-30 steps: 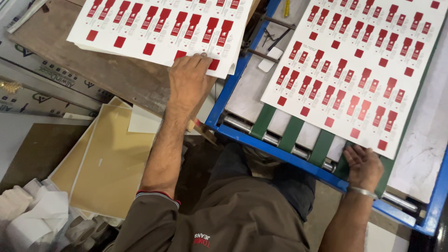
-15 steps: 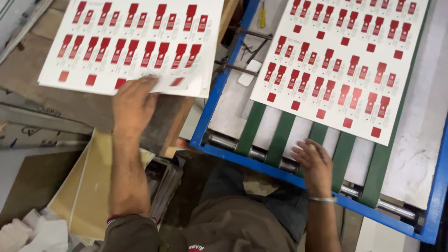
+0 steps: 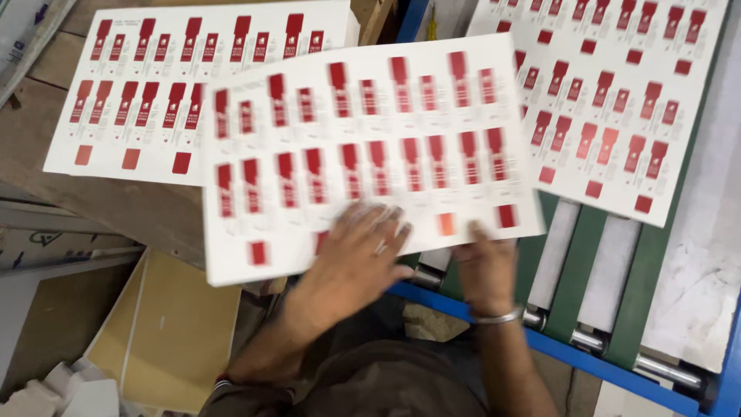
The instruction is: The person repeatedly picks up sheets of paper printed with red labels from a stack on the left and places them onto a blue roller conveyor on the right. The person handles the sheets one by one, maintaining a steady rhythm throughout the clip.
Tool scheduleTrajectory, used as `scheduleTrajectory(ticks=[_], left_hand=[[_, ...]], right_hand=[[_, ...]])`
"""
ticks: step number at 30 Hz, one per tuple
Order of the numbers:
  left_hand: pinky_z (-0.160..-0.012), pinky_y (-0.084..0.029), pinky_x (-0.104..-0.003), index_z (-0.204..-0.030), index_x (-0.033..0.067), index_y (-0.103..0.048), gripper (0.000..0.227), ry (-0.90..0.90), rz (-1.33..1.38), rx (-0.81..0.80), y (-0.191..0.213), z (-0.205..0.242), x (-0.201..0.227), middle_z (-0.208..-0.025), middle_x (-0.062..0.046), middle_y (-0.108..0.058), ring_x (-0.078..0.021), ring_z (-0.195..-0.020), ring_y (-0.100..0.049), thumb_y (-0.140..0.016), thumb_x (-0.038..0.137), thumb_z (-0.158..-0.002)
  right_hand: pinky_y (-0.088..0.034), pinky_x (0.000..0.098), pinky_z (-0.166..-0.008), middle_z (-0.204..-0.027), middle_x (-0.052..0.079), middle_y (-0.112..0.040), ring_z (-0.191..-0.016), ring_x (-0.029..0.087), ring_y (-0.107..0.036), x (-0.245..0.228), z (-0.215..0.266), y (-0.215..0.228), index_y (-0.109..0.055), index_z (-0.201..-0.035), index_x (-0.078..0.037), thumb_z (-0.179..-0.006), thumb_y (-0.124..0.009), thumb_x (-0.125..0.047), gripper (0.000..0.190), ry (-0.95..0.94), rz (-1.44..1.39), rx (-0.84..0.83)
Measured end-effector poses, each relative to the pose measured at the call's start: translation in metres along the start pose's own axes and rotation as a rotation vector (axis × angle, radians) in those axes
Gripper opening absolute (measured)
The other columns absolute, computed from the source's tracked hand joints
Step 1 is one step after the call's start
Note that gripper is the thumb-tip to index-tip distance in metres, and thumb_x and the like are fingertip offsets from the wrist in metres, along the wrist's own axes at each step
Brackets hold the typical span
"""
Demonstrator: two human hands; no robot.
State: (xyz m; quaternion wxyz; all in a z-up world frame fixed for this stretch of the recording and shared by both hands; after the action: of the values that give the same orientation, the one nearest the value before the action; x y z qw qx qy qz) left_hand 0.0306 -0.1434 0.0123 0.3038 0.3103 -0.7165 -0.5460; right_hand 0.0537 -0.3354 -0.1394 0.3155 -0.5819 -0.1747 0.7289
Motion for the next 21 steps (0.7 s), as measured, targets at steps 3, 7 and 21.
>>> scheduleTrajectory(ticks=[3, 7, 21], left_hand=[[-0.115, -0.034, -0.058, -0.136, -0.0013, -0.061, 0.065, 0.128, -0.128, 0.034, 0.029, 0.018, -0.042, -0.142, -0.023, -0.058, -0.0382, -0.134, -0.051, -0.07, 0.045, -0.091], [-0.113, -0.039, -0.055, -0.137, -0.0039, -0.062, 0.061, 0.301, -0.254, 0.112, 0.051, 0.034, -0.105, -0.146, -0.022, -0.058, -0.04, -0.138, -0.051, -0.076, 0.031, -0.089], [-0.096, -0.057, -0.041, -0.116, 0.0015, -0.075, 0.029, 0.281, -0.3, 0.361, 0.036, 0.033, -0.14, -0.117, -0.011, -0.075, -0.0257, -0.113, -0.072, -0.073, -0.003, -0.087]], right_hand=[[-0.049, 0.0218, -0.061, -0.124, 0.006, -0.069, -0.09, 0.011, -0.064, -0.033, -0.02, 0.081, -0.056, -0.144, -0.006, -0.101, -0.059, 0.002, 0.044, 0.199, 0.048, 0.21], [-0.071, 0.0335, -0.093, -0.132, 0.014, -0.07, -0.112, 0.021, -0.076, -0.063, -0.019, 0.185, -0.056, -0.142, 0.004, -0.105, -0.055, 0.007, 0.038, 0.419, 0.013, 0.322], [-0.071, 0.0439, -0.084, -0.132, 0.025, -0.068, -0.109, 0.034, -0.077, -0.058, -0.002, 0.248, -0.053, -0.136, 0.008, -0.108, -0.056, 0.006, 0.029, 0.402, 0.125, 0.48]])
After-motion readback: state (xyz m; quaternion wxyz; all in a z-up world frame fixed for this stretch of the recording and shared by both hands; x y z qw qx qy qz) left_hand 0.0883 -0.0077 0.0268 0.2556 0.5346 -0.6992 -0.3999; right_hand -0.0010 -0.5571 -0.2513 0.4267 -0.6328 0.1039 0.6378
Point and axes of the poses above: each hand's wrist, its own z-axis away from the middle knuckle, its own y-axis out of the back of the hand, x = y × z, the point moved 6 cm from there along -z, towards the middle knuckle
